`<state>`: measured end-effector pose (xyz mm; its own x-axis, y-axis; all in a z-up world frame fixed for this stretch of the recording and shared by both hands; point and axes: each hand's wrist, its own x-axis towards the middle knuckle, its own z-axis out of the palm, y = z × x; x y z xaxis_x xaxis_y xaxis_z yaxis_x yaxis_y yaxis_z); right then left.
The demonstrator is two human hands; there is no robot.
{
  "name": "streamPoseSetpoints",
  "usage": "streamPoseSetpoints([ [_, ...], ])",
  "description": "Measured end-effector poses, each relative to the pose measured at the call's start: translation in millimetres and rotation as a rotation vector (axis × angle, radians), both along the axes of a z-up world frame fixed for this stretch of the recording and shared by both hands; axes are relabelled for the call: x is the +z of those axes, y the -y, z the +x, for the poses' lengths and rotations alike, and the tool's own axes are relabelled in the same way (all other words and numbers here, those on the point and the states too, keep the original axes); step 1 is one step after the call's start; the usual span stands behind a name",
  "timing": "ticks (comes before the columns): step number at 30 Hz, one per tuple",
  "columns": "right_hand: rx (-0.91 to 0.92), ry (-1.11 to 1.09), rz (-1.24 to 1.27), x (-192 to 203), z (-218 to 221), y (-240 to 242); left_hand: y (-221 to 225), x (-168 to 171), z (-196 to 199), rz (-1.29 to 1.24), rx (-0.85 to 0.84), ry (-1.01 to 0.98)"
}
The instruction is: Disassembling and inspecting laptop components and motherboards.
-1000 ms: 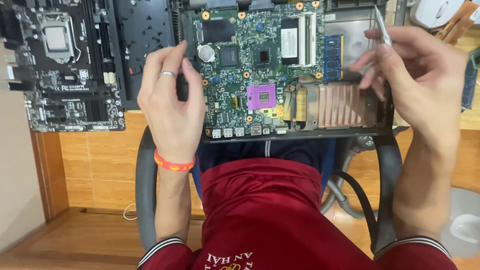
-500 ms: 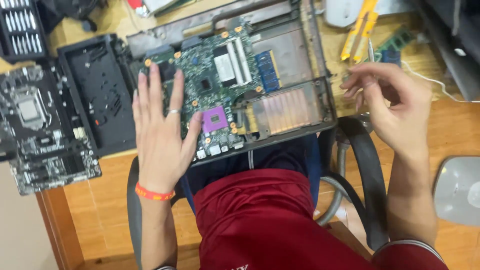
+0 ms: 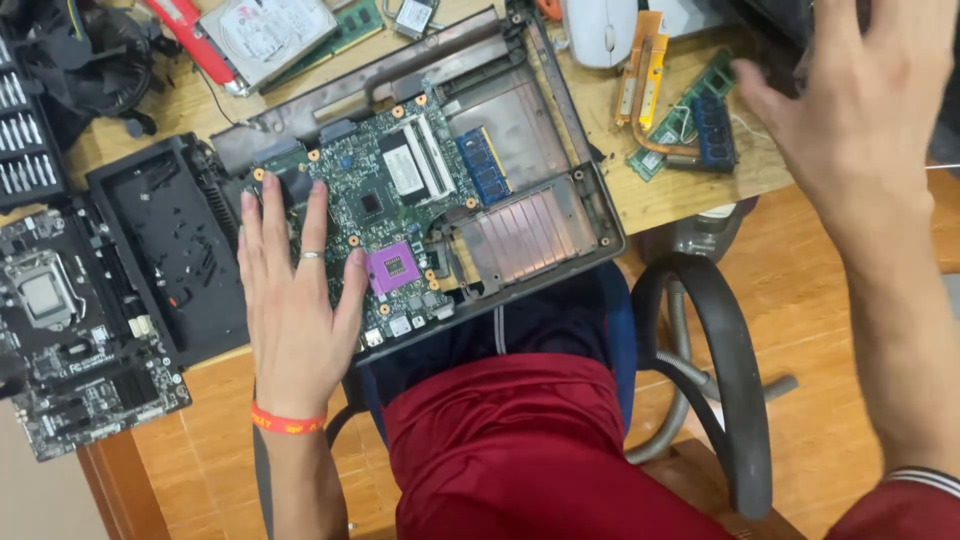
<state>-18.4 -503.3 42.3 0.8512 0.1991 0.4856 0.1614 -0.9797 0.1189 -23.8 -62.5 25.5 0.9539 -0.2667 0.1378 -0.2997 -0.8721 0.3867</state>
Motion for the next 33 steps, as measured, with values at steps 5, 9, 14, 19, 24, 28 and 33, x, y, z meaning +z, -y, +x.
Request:
streamPoseSetpoints([
  [5, -0.050, 0.030, -0.194, -30, 17, 26, -3, -2, 2, -0.020, -0.012, 0.017],
  [9, -0.110, -0.075, -0.121, -31, 19, 21, -1, 2, 2, -0.037, 0.013, -0.008],
  [14, -0.058, -0.111, 0.031, -37, 13, 30, -2, -1, 3, -0.045, 0.004, -0.008],
  [19, -0.024, -0.082, 0.124, -55, 18, 64, -2, 1, 0, -0.042, 0.001, -0.009],
  [24, -0.008, -0.017, 0.027, -15, 17, 33, -2, 0, 1, -0.036, -0.012, -0.003],
  [28, -0.077, 0.032, -0.216, 13, 28, 5, -2, 0, 4, -0.032, -0.025, 0.027],
  [33, -0.072, -0.010, -0.292, 5, 41, 33, 1, 0, 2, -0.017, -0.017, 0.016],
])
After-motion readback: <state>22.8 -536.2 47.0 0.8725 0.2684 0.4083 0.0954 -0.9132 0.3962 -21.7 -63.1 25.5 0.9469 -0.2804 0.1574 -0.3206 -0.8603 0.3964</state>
